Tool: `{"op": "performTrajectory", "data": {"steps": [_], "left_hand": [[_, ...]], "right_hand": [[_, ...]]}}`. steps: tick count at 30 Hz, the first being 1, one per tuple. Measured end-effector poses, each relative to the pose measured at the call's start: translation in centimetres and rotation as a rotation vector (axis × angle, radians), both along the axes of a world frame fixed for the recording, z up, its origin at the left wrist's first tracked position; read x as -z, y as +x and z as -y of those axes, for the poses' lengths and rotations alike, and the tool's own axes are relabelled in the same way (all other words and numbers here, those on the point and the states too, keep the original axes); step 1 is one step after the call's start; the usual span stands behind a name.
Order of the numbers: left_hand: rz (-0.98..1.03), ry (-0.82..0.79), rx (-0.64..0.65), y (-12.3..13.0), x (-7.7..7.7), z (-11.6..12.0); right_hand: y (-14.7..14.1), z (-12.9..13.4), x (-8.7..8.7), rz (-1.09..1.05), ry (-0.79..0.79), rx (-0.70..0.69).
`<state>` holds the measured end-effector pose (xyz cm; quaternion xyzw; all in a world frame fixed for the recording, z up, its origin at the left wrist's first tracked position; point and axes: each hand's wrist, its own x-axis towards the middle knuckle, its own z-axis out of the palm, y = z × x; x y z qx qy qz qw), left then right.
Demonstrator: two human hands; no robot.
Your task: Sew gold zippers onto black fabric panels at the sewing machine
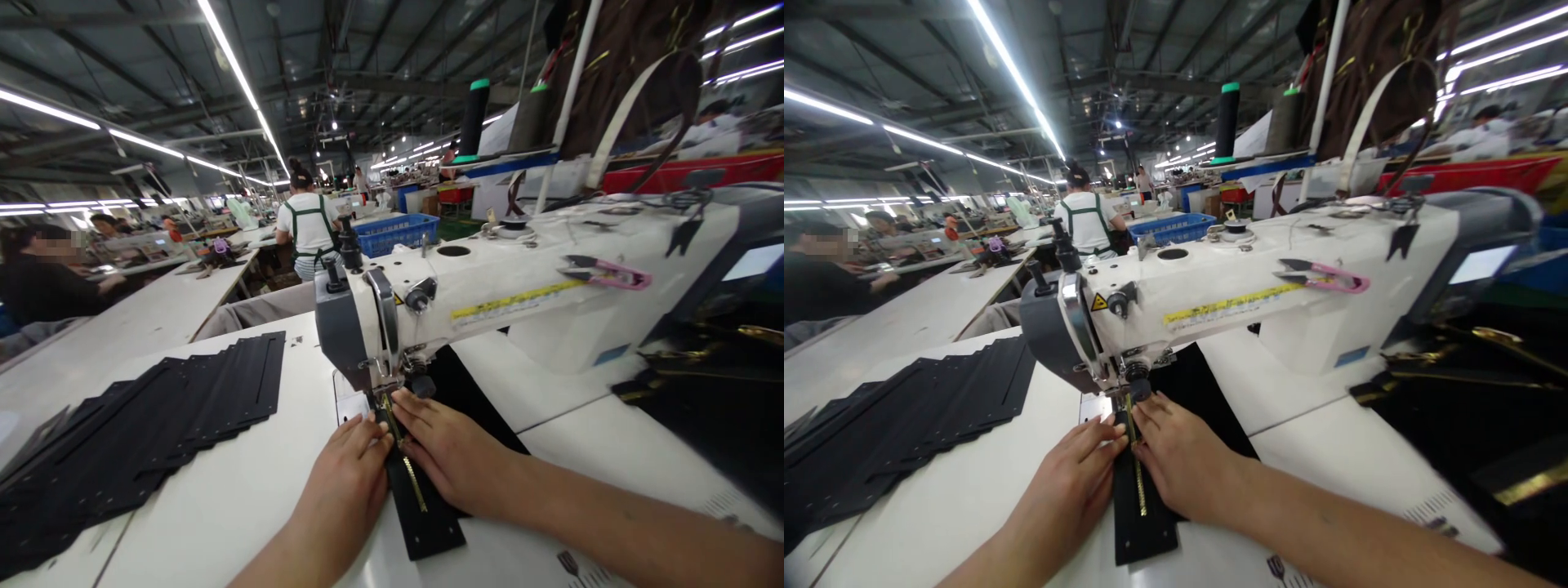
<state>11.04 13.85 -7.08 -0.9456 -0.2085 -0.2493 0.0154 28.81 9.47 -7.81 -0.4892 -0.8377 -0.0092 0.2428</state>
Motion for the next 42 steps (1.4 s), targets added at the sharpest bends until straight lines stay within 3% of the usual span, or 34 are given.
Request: {"op": "performTrajectory", "data": {"steps": [7,12,19,24,27,31,42], "left_hand": [[0.017,-0.058,0.017,0.2,-0.1,-1.3],[0.036,-0.155,0.024,0.4,-0.2,-1.7],[0.007,-0.149,-0.002,0.5,-0.2,-1.7],[0.03,-0.098,-0.04,0.2,0.0,-1.2],[-0.002,-0.06,-0.076,0.1,0.2,-1.0],[-0.046,-0.03,-0.013,0.3,0.3,-1.0],[-0.117,-0.095,0.009,0.7,-0.4,-1.1]], "right_hand": [[0.3,-1.9,-0.3,-0.087,0.002,-0.043],[0.6,-3.2,0.1,-0.077,0.04,-0.014],[0.6,-3.8,0.0,-0.019,0.05,0.033],[-0.6,-3.0,-0.6,0.116,0.022,0.16],[-1.1,-3.1,-0.6,0.074,-0.009,0.258],[-1.0,-3.5,-0.5,-0.018,-0.007,0.359],[-0.5,-4.2,-0.3,-0.123,-0.197,0.495]]}}
